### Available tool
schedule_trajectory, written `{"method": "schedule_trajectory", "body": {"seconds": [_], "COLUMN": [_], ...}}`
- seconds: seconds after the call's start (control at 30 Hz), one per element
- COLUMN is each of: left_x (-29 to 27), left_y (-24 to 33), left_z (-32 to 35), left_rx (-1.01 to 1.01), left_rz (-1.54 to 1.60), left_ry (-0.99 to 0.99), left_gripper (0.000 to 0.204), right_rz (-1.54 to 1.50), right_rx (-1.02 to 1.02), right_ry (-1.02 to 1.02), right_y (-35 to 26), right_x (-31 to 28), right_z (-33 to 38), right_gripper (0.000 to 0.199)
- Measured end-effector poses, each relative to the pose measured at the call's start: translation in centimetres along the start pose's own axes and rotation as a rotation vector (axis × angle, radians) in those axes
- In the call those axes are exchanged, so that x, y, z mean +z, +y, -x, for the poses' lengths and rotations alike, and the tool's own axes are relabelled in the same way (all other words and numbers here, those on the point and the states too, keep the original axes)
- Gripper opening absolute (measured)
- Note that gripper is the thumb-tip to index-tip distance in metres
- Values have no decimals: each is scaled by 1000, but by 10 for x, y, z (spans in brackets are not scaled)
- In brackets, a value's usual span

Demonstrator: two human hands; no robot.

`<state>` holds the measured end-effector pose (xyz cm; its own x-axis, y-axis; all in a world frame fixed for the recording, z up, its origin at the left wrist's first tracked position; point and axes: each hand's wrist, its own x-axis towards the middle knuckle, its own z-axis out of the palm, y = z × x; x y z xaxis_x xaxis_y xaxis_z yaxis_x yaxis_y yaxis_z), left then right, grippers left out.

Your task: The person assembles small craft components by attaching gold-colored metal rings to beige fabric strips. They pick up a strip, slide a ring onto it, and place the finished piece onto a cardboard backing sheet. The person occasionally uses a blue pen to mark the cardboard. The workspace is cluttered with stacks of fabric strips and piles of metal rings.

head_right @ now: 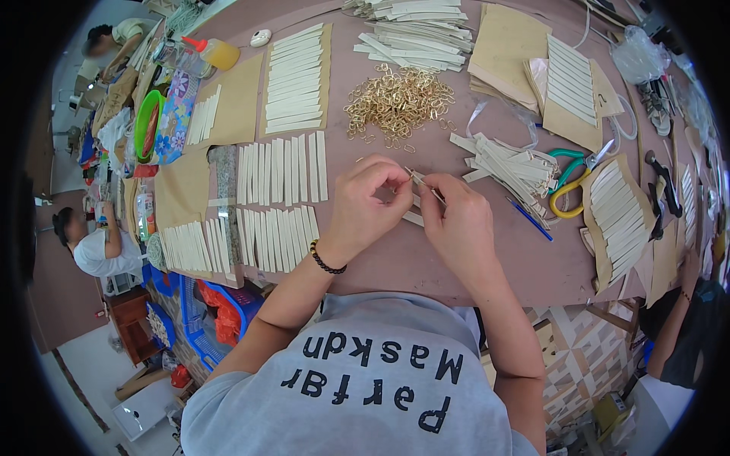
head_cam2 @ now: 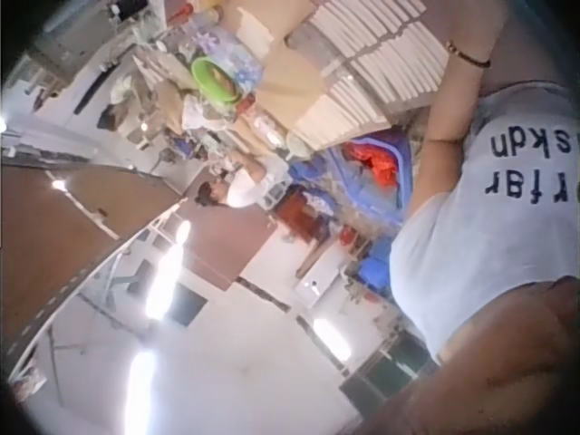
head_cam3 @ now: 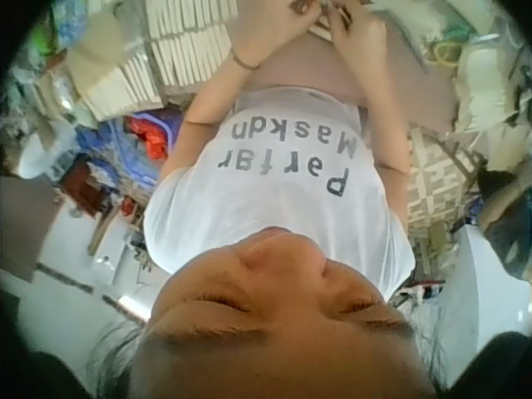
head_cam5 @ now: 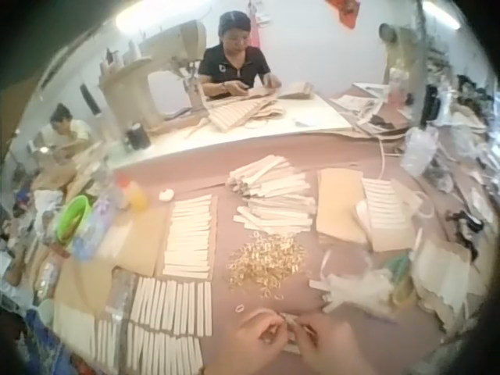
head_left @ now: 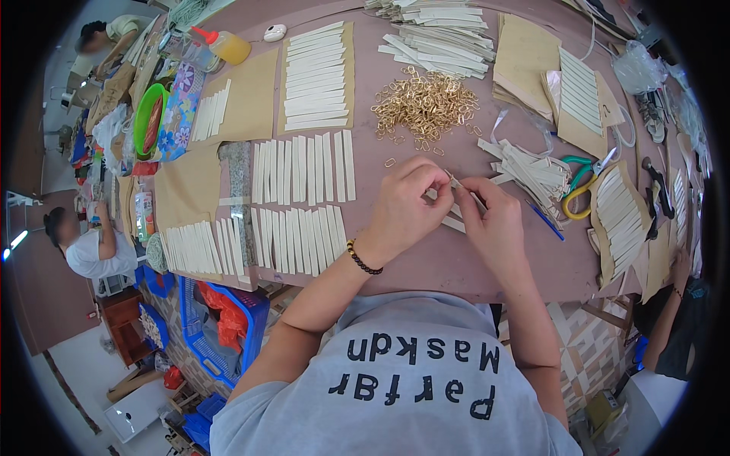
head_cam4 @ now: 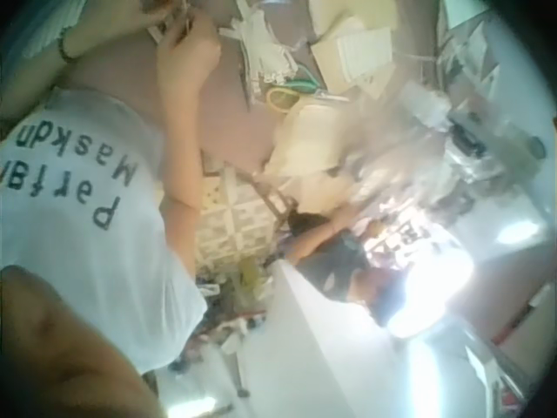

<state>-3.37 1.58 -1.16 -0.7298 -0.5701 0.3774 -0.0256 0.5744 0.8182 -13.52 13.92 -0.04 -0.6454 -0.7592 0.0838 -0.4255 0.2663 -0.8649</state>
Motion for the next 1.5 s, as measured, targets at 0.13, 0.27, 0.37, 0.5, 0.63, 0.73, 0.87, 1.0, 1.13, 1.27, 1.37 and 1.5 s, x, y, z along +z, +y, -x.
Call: {"method": "schedule_trajectory", "body": {"seconds": [0.13,0.27,0.37,0.5,0.63,0.73,0.87,1.0,1.13,1.27,1.37,1.5], "left_x": [1,0,0,-1,-3,-5,-15,-18,-21,-22,-24,-25], "left_y": [-1,0,0,4,-2,-4,2,1,-6,-8,-6,-7], "left_z": [2,2,2,2,4,5,1,-3,-2,-4,-4,-4], "left_rx": [-6,-3,19,-25,-53,-100,-76,15,-27,9,-11,-40], "left_rz": [-6,9,-6,20,81,132,56,146,106,126,107,106], "left_ry": [-10,-4,5,-11,-59,-91,-215,-257,-278,-251,-283,-335], "left_gripper": [12,12,12,11,13,18,21,18,15,13,14,17], "right_rz": [22,36,38,30,38,21,-1,-6,-26,-73,-95,-97], "right_rx": [1,6,4,-31,-28,-3,14,22,40,51,77,72], "right_ry": [-7,-13,-15,-1,-19,-42,-53,-57,-90,-112,-117,-122], "right_y": [2,0,0,4,4,3,7,6,3,2,-2,-2], "right_x": [-1,-2,-1,1,-1,-2,0,-2,-5,-6,-7,-6], "right_z": [1,1,1,2,2,2,3,2,1,0,0,0], "right_gripper": [11,12,12,12,13,14,14,14,15,16,18,18]}}
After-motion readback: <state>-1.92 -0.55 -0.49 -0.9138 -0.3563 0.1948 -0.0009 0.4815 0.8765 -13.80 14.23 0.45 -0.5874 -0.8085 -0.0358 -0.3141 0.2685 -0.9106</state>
